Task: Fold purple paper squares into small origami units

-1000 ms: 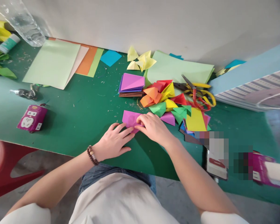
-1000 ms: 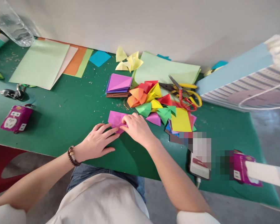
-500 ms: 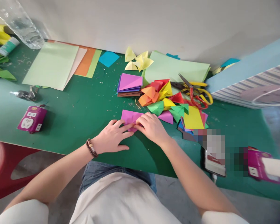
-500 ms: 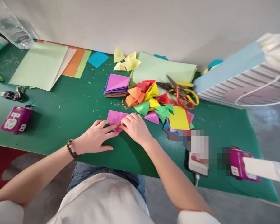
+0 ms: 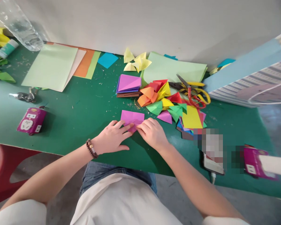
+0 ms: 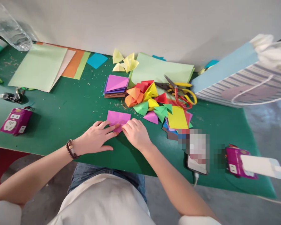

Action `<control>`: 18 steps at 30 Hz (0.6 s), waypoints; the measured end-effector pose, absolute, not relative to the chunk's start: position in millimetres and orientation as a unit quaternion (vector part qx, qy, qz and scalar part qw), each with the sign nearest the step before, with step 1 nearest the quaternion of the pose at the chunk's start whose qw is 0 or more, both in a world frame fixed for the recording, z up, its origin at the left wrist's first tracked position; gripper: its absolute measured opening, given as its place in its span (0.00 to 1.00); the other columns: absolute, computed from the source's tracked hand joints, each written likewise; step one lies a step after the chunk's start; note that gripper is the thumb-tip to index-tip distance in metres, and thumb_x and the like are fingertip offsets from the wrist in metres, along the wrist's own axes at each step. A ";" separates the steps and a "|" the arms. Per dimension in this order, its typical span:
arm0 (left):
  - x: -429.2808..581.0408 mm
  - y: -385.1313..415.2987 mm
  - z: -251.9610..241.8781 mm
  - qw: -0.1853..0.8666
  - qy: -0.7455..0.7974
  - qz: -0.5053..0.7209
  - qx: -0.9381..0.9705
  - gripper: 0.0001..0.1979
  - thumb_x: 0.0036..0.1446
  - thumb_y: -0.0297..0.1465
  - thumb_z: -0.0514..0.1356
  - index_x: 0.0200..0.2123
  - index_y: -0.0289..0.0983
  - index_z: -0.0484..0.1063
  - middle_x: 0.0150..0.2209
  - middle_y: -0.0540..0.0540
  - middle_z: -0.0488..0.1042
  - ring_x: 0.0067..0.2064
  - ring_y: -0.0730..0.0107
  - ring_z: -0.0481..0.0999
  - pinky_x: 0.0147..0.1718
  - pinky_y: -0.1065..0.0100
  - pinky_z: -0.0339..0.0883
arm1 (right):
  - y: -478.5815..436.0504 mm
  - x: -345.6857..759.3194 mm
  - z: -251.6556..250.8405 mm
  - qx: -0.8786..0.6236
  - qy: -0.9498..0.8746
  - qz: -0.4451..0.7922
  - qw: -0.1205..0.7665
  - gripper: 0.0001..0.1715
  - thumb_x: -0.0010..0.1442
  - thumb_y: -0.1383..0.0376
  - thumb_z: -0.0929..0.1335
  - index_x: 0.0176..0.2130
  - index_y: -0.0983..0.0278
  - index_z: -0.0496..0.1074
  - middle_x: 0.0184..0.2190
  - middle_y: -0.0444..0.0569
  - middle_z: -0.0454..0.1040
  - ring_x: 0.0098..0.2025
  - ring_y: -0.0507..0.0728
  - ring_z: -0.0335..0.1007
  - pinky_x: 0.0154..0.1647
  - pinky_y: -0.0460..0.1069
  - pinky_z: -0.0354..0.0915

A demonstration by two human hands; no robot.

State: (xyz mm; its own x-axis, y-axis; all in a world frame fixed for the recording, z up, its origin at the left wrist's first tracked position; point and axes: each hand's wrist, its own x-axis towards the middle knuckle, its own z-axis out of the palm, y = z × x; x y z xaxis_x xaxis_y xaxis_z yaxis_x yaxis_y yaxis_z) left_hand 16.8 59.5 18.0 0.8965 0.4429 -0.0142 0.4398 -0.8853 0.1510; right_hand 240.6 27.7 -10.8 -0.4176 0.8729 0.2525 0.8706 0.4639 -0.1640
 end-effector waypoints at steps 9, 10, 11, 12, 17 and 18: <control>18.7 60.0 21.0 0.086 0.232 0.011 0.969 0.31 0.56 0.50 0.59 0.57 0.38 0.64 0.63 0.42 0.61 0.61 0.51 0.58 0.54 0.55 0.56 | 17.0 227.0 -19.0 -0.535 -0.827 0.012 0.175 0.15 0.67 0.65 0.61 0.30 0.62 0.69 0.26 0.49 0.69 0.33 0.57 0.62 0.37 0.50 0.58; 19.0 60.6 21.8 0.090 0.234 0.011 0.968 0.31 0.56 0.50 0.60 0.55 0.37 0.65 0.63 0.42 0.62 0.60 0.51 0.59 0.53 0.55 0.56 | 16.7 226.6 -18.7 -0.536 -0.826 0.015 0.176 0.15 0.67 0.65 0.61 0.30 0.62 0.69 0.26 0.48 0.69 0.33 0.57 0.62 0.37 0.50 0.58; 19.5 61.2 22.6 0.094 0.237 0.011 0.967 0.31 0.55 0.50 0.61 0.55 0.36 0.65 0.63 0.41 0.62 0.60 0.51 0.59 0.53 0.56 0.57 | 16.3 226.1 -18.4 -0.537 -0.825 0.018 0.176 0.15 0.67 0.65 0.61 0.29 0.62 0.69 0.26 0.48 0.69 0.33 0.57 0.62 0.37 0.50 0.58; 20.1 61.6 23.3 0.097 0.240 0.011 0.966 0.32 0.54 0.51 0.61 0.55 0.36 0.65 0.62 0.40 0.62 0.60 0.52 0.60 0.52 0.56 0.57 | 15.7 225.4 -18.3 -0.535 -0.826 0.022 0.176 0.15 0.67 0.65 0.61 0.29 0.62 0.69 0.26 0.48 0.69 0.33 0.57 0.62 0.37 0.50 0.58; 22.7 61.8 24.7 0.097 0.250 0.012 0.963 0.38 0.53 0.51 0.63 0.59 0.34 0.59 0.61 0.38 0.63 0.59 0.52 0.61 0.52 0.58 0.57 | 10.2 216.8 -19.8 -0.522 -0.834 0.032 0.177 0.17 0.68 0.63 0.60 0.28 0.62 0.69 0.25 0.48 0.69 0.32 0.57 0.63 0.35 0.51 0.57; 22.7 61.5 24.5 0.097 0.250 0.012 0.963 0.38 0.53 0.51 0.63 0.59 0.34 0.59 0.61 0.38 0.64 0.60 0.52 0.60 0.52 0.58 0.57 | 8.9 215.1 -19.9 -0.524 -0.832 0.036 0.178 0.17 0.68 0.63 0.61 0.28 0.62 0.69 0.25 0.48 0.69 0.32 0.57 0.63 0.35 0.51 0.58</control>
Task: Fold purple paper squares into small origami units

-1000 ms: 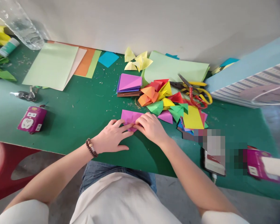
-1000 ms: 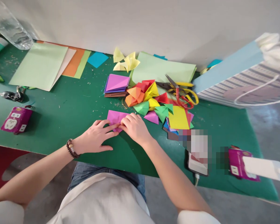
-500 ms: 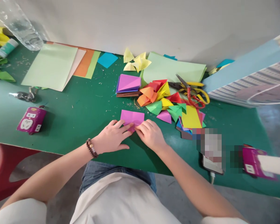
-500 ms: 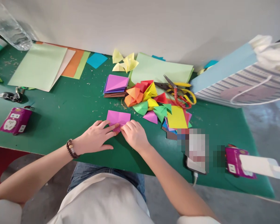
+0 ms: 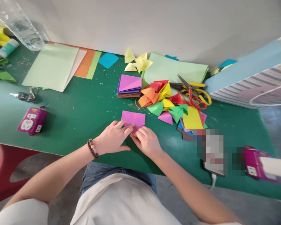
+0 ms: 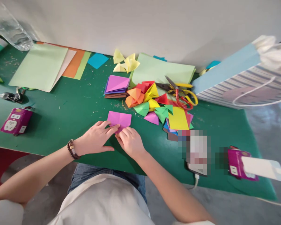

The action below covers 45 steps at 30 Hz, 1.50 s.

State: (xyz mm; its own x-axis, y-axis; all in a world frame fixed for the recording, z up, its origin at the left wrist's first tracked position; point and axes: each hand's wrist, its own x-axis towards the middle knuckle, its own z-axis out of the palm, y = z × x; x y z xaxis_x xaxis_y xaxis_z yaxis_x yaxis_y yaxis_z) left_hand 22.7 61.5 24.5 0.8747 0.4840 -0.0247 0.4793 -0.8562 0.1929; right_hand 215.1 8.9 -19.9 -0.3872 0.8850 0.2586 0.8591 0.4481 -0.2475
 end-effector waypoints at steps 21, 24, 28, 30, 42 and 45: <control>22.0 43.3 15.0 0.150 0.289 0.050 0.944 0.29 0.57 0.52 0.56 0.57 0.44 0.68 0.65 0.43 0.58 0.60 0.48 0.57 0.55 0.49 0.58 | -15.1 218.9 -13.1 -0.675 -0.537 0.283 0.419 0.04 0.60 0.62 0.68 0.36 0.60 0.69 0.35 0.48 0.79 0.38 0.57 0.77 0.40 0.52 0.70; 26.8 30.7 12.9 0.152 0.330 0.061 0.930 0.30 0.57 0.51 0.58 0.58 0.43 0.66 0.65 0.43 0.58 0.60 0.47 0.57 0.56 0.49 0.58 | -15.1 217.0 -16.1 -0.679 -0.555 0.282 0.389 0.05 0.60 0.61 0.68 0.35 0.60 0.69 0.34 0.47 0.79 0.36 0.57 0.76 0.39 0.52 0.70; 27.2 23.0 11.9 0.157 0.355 0.064 0.920 0.33 0.55 0.49 0.62 0.59 0.40 0.63 0.65 0.42 0.58 0.60 0.48 0.57 0.55 0.51 0.58 | -16.2 215.3 -17.1 -0.680 -0.583 0.257 0.363 0.06 0.60 0.60 0.68 0.34 0.60 0.70 0.32 0.46 0.78 0.34 0.57 0.74 0.38 0.52 0.68; 24.6 24.4 11.7 0.153 0.345 0.061 0.924 0.34 0.55 0.48 0.62 0.59 0.38 0.62 0.65 0.42 0.58 0.61 0.50 0.57 0.56 0.52 0.57 | -16.7 214.6 -16.6 -0.677 -0.592 0.245 0.363 0.06 0.61 0.60 0.68 0.34 0.59 0.70 0.32 0.46 0.78 0.34 0.57 0.73 0.39 0.52 0.67; 17.2 41.4 19.1 0.114 0.270 0.006 0.956 0.41 0.49 0.54 0.64 0.61 0.39 0.60 0.66 0.40 0.55 0.59 0.49 0.59 0.55 0.53 0.57 | -9.2 210.3 -19.7 -0.676 -0.647 0.130 0.328 0.05 0.63 0.63 0.67 0.33 0.60 0.69 0.29 0.44 0.78 0.35 0.57 0.72 0.39 0.53 0.59; 18.5 41.5 19.5 0.109 0.269 0.003 0.957 0.43 0.48 0.54 0.64 0.62 0.39 0.59 0.67 0.40 0.54 0.59 0.49 0.59 0.55 0.53 0.58 | -3.2 212.2 -20.4 -0.687 -0.638 0.110 0.328 0.07 0.63 0.61 0.66 0.33 0.60 0.69 0.30 0.44 0.78 0.34 0.57 0.72 0.39 0.52 0.58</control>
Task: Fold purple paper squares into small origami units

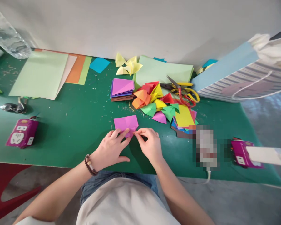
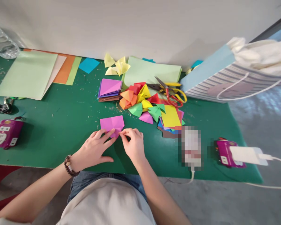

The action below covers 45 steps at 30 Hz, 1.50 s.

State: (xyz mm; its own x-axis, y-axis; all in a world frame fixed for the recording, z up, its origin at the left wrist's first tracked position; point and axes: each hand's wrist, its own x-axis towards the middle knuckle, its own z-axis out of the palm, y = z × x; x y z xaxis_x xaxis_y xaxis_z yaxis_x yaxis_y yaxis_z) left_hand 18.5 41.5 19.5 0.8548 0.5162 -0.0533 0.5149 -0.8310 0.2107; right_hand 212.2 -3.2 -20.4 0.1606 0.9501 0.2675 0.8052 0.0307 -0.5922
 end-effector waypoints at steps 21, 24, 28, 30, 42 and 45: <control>18.0 38.0 18.6 0.109 0.276 0.014 0.955 0.39 0.51 0.54 0.62 0.60 0.39 0.62 0.66 0.40 0.55 0.59 0.49 0.59 0.55 0.53 0.58 | 23.2 241.9 -19.3 -0.636 -0.699 0.039 0.325 0.09 0.64 0.61 0.65 0.38 0.62 0.73 0.34 0.49 0.75 0.35 0.56 0.70 0.37 0.50 0.65; 17.8 37.4 17.1 0.110 0.281 0.021 0.953 0.39 0.51 0.54 0.62 0.59 0.38 0.62 0.66 0.39 0.56 0.59 0.49 0.59 0.55 0.52 0.58 | 24.6 241.6 -21.5 -0.614 -0.741 0.026 0.271 0.12 0.65 0.62 0.64 0.33 0.62 0.73 0.30 0.49 0.73 0.35 0.56 0.70 0.37 0.50 0.65; 17.4 37.7 15.1 0.113 0.281 0.030 0.953 0.38 0.51 0.54 0.62 0.59 0.38 0.62 0.65 0.39 0.57 0.59 0.49 0.59 0.55 0.52 0.58 | 24.5 241.5 -23.3 -0.606 -0.755 0.027 0.248 0.14 0.66 0.62 0.63 0.31 0.62 0.73 0.28 0.49 0.73 0.34 0.56 0.70 0.36 0.49 0.65; 17.6 38.0 14.4 0.115 0.283 0.034 0.952 0.39 0.51 0.54 0.62 0.60 0.39 0.62 0.65 0.40 0.57 0.59 0.49 0.59 0.55 0.52 0.58 | 21.8 239.5 -22.8 -0.598 -0.763 0.033 0.243 0.15 0.66 0.62 0.62 0.31 0.61 0.72 0.28 0.48 0.72 0.34 0.56 0.70 0.36 0.49 0.65; 15.2 42.2 15.9 0.137 0.292 0.048 0.945 0.28 0.57 0.50 0.60 0.56 0.41 0.66 0.64 0.46 0.61 0.60 0.51 0.58 0.55 0.53 0.58 | -9.8 232.3 -16.3 -0.576 -0.744 0.130 0.312 0.08 0.64 0.64 0.65 0.41 0.59 0.74 0.35 0.49 0.75 0.39 0.57 0.71 0.41 0.53 0.69; 16.6 55.2 17.7 0.134 0.267 0.049 0.953 0.17 0.62 0.41 0.57 0.50 0.39 0.70 0.60 0.45 0.67 0.60 0.54 0.60 0.55 0.55 0.59 | -0.3 256.0 -15.9 -0.597 -0.736 0.074 0.312 0.18 0.64 0.68 0.62 0.53 0.59 0.70 0.46 0.53 0.73 0.48 0.60 0.70 0.49 0.57 0.69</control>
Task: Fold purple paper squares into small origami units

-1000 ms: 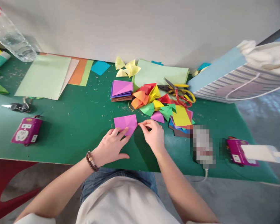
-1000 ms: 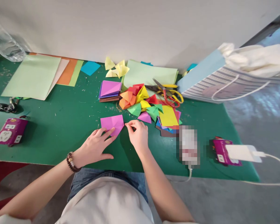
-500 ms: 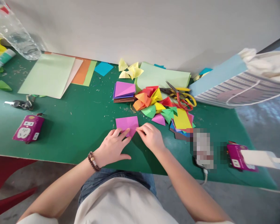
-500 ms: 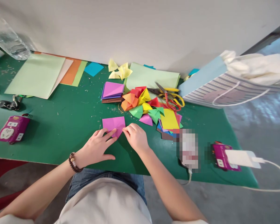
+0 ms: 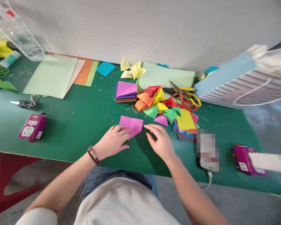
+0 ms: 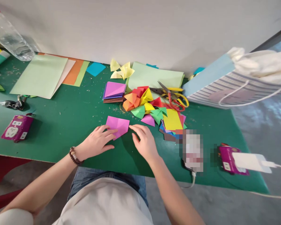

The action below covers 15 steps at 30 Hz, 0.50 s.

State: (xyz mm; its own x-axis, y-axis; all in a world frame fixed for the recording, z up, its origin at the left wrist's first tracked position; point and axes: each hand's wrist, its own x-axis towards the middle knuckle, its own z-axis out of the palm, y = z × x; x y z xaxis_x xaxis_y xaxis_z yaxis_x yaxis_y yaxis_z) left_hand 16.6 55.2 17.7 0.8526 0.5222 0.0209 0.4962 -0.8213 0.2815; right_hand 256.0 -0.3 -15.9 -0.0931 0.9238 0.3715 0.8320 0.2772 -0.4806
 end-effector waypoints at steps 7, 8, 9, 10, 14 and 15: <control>18.8 94.8 21.4 0.130 0.177 0.032 0.975 0.26 0.58 0.17 0.51 0.52 0.48 0.71 0.58 0.54 0.69 0.64 0.66 0.58 0.65 0.56 0.46 | 22.8 281.4 -22.2 -0.530 -0.813 0.033 0.239 0.17 0.64 0.67 0.63 0.49 0.55 0.74 0.54 0.52 0.71 0.47 0.60 0.70 0.50 0.60 0.69; 18.1 98.0 21.0 0.128 0.171 0.025 0.977 0.26 0.57 0.17 0.51 0.52 0.49 0.72 0.59 0.56 0.68 0.66 0.65 0.56 0.65 0.54 0.45 | 24.2 281.7 -23.7 -0.520 -0.820 0.027 0.239 0.15 0.64 0.67 0.64 0.47 0.55 0.76 0.53 0.51 0.72 0.48 0.60 0.70 0.50 0.60 0.69; 17.4 100.2 20.5 0.127 0.168 0.020 0.977 0.26 0.57 0.18 0.52 0.52 0.50 0.72 0.60 0.57 0.68 0.67 0.65 0.55 0.66 0.54 0.44 | 25.4 282.1 -25.3 -0.513 -0.824 0.023 0.240 0.14 0.64 0.67 0.64 0.45 0.56 0.77 0.53 0.51 0.72 0.49 0.60 0.69 0.51 0.60 0.68; 16.9 101.6 20.1 0.125 0.165 0.015 0.978 0.26 0.57 0.18 0.52 0.53 0.50 0.71 0.60 0.58 0.68 0.67 0.64 0.54 0.66 0.53 0.43 | 26.7 282.4 -26.7 -0.509 -0.826 0.021 0.241 0.14 0.64 0.67 0.64 0.44 0.56 0.77 0.53 0.50 0.73 0.49 0.60 0.69 0.51 0.60 0.68; 17.5 101.5 20.9 0.113 0.157 0.011 0.981 0.25 0.60 0.20 0.51 0.55 0.50 0.69 0.60 0.57 0.67 0.67 0.65 0.55 0.66 0.54 0.45 | 32.0 283.0 -27.8 -0.500 -0.829 0.028 0.249 0.14 0.64 0.67 0.63 0.43 0.57 0.77 0.50 0.49 0.76 0.47 0.59 0.71 0.50 0.59 0.69; 18.3 99.9 21.8 0.107 0.160 0.015 0.981 0.24 0.62 0.22 0.51 0.56 0.50 0.69 0.60 0.56 0.68 0.66 0.65 0.56 0.66 0.54 0.45 | 32.2 282.0 -26.5 -0.494 -0.832 0.029 0.249 0.14 0.64 0.67 0.63 0.42 0.57 0.77 0.48 0.49 0.77 0.46 0.58 0.72 0.50 0.58 0.69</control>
State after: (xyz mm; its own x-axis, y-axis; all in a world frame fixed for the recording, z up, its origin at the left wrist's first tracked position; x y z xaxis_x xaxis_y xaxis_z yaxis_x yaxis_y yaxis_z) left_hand 18.3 99.9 21.8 0.9486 0.3164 -0.0045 0.3100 -0.9263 0.2144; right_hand 282.0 32.2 -26.5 -0.3869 0.8374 0.3860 0.8080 0.5096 -0.2956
